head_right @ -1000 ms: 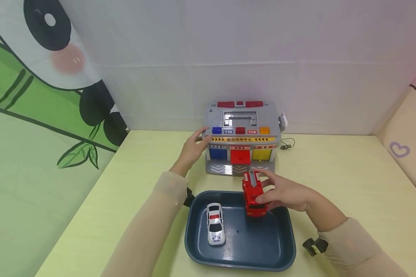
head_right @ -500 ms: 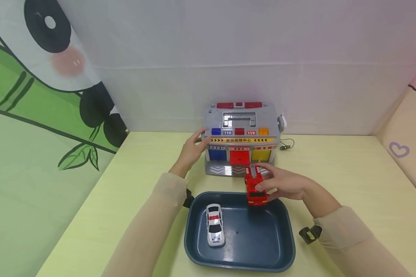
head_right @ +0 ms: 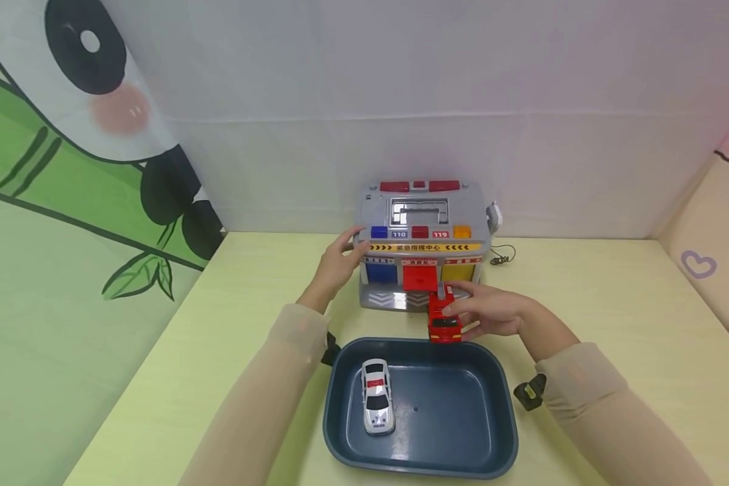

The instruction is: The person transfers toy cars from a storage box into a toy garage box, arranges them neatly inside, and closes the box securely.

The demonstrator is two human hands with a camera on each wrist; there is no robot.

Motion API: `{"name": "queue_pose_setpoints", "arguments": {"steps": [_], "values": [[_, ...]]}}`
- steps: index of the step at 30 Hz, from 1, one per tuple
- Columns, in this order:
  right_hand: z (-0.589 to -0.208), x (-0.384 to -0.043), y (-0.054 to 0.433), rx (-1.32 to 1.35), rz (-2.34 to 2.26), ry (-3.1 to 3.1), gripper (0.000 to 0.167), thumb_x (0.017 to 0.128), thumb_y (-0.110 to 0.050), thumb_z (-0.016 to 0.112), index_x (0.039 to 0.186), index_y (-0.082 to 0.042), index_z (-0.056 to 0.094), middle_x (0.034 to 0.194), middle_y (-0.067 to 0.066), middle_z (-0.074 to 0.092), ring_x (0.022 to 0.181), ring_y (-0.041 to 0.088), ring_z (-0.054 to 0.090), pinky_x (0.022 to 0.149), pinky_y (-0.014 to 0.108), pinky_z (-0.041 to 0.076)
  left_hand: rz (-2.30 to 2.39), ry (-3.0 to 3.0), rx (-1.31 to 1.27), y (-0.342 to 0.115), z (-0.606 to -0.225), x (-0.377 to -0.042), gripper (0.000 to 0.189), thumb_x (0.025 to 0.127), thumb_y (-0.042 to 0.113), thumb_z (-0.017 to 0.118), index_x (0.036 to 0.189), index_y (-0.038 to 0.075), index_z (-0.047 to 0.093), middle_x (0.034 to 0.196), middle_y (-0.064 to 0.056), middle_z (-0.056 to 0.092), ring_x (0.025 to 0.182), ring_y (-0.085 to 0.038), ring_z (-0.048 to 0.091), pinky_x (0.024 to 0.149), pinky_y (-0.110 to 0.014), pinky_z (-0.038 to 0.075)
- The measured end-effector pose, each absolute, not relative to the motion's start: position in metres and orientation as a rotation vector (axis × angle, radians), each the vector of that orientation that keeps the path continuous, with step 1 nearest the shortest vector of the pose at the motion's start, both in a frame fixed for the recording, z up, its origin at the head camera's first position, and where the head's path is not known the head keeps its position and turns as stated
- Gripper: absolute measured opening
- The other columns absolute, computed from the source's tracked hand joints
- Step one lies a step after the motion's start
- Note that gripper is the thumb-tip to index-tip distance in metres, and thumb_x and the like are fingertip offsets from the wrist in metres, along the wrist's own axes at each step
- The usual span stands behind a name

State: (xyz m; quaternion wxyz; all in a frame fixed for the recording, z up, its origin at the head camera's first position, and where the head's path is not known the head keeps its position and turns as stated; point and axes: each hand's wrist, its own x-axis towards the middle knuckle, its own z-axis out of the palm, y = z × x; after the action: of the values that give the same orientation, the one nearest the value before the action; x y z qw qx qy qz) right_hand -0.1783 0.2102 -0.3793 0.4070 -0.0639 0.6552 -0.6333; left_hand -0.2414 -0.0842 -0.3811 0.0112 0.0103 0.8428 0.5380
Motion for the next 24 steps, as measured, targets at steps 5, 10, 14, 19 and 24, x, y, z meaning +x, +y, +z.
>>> {"name": "queue_pose_setpoints", "arguments": {"steps": [5, 10, 14, 19, 24], "values": [[-0.382, -0.181, 0.208, -0.161, -1.594, 1.644, 0.085, 0.097, -0.021, 0.056, 0.154, -0.007, -0.005, 0.14, 0.024, 0.032, 0.115, 0.034, 0.045, 0.092, 0.047, 0.049, 1.694, 2.628, 0.041, -0.084, -0.38, -0.24, 0.05, 0.097, 0.041, 0.059, 0.145, 0.028, 0.048, 0.138, -0.016, 0.052, 0.12, -0.033, 0.054, 0.095, -0.048, 0.047], [-0.386, -0.182, 0.204, -0.141, -1.598, 1.632, 0.084, 0.097, -0.018, 0.055, 0.155, -0.008, -0.005, 0.145, 0.025, 0.026, 0.12, 0.038, 0.041, 0.095, 0.049, 0.047, 1.691, 2.628, 0.037, -0.084, -0.381, -0.241, 0.051, 0.097, 0.041, 0.059, 0.145, 0.03, 0.048, 0.139, -0.016, 0.052, 0.12, -0.033, 0.054, 0.095, -0.048, 0.047], [-0.388, -0.183, 0.2, -0.135, -1.616, 1.622, 0.084, 0.097, -0.017, 0.055, 0.155, -0.008, -0.006, 0.146, 0.027, 0.025, 0.119, 0.038, 0.043, 0.097, 0.051, 0.045, 1.689, 2.629, 0.038, -0.085, -0.381, -0.241, 0.051, 0.097, 0.041, 0.059, 0.145, 0.031, 0.048, 0.138, -0.016, 0.052, 0.12, -0.033, 0.054, 0.095, -0.048, 0.047], [-0.39, -0.186, 0.196, -0.144, -1.625, 1.652, 0.086, 0.096, -0.013, 0.055, 0.155, -0.007, -0.007, 0.149, 0.029, 0.018, 0.119, 0.039, 0.042, 0.097, 0.051, 0.045, 1.697, 2.63, 0.048, -0.086, -0.381, -0.241, 0.05, 0.097, 0.041, 0.06, 0.145, 0.03, 0.048, 0.137, -0.016, 0.053, 0.119, -0.033, 0.055, 0.095, -0.048, 0.047], [-0.396, -0.186, 0.192, -0.187, -1.633, 1.706, 0.088, 0.094, -0.011, 0.058, 0.155, -0.008, -0.005, 0.147, 0.03, 0.02, 0.123, 0.044, 0.037, 0.096, 0.054, 0.045, 1.686, 2.634, 0.052, -0.086, -0.381, -0.24, 0.051, 0.097, 0.042, 0.059, 0.145, 0.029, 0.048, 0.137, -0.016, 0.053, 0.119, -0.033, 0.055, 0.095, -0.048, 0.047]]}}
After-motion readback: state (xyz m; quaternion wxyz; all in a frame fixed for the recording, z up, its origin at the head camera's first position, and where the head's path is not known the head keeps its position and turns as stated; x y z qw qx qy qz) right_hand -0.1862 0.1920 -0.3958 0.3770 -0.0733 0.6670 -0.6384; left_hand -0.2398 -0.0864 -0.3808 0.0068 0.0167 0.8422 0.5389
